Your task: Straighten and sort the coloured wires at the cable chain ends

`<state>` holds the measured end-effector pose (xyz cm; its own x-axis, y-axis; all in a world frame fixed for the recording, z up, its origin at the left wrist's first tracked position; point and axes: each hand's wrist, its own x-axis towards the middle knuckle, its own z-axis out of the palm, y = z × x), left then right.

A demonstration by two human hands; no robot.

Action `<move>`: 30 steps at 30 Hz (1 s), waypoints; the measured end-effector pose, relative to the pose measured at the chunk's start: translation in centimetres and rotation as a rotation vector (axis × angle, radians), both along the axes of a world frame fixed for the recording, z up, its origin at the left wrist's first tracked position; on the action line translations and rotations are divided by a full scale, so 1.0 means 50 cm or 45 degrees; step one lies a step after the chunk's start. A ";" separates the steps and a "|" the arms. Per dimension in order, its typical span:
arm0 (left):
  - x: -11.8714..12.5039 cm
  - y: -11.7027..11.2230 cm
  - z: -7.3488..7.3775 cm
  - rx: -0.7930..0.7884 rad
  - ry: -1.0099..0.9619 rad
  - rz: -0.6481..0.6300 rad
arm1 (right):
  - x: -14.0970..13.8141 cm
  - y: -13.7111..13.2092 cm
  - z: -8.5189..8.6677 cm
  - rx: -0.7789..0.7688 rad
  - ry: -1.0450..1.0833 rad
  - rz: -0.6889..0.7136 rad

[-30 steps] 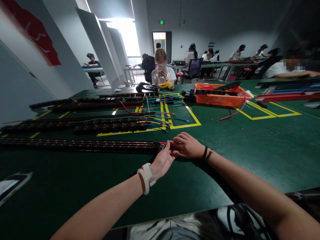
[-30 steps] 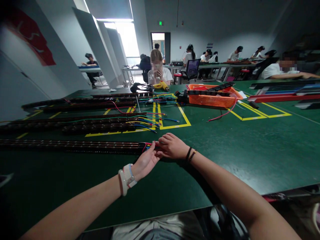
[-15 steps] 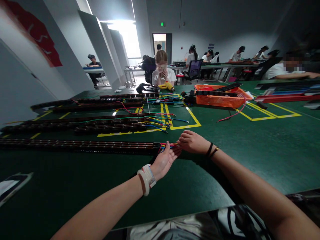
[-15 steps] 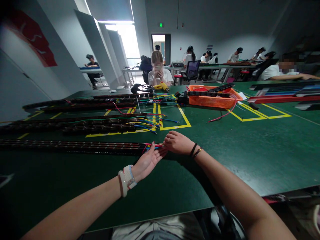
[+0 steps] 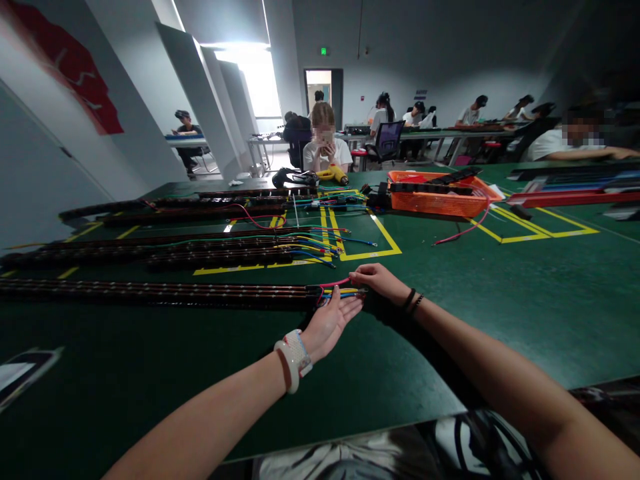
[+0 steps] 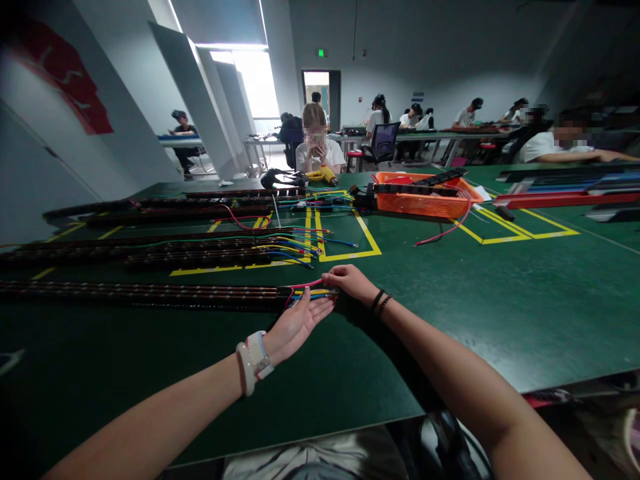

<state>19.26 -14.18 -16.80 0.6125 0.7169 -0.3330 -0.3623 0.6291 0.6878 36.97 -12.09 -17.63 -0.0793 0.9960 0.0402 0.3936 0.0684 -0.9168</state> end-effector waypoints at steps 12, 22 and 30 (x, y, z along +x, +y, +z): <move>-0.001 0.005 -0.001 -0.031 -0.044 -0.033 | -0.044 0.145 -0.016 0.093 -0.055 -0.178; 0.000 0.028 0.002 -0.088 -0.070 -0.086 | -0.031 0.170 0.002 0.146 -0.128 -0.096; 0.010 0.047 -0.004 -0.067 -0.103 -0.091 | 0.014 0.109 0.004 0.063 -0.367 -0.113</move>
<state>19.73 -11.85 -17.02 0.6878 0.6533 -0.3165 -0.3683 0.6897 0.6234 37.66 -6.63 -17.45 -0.0071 0.9970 0.0775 0.6435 0.0639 -0.7628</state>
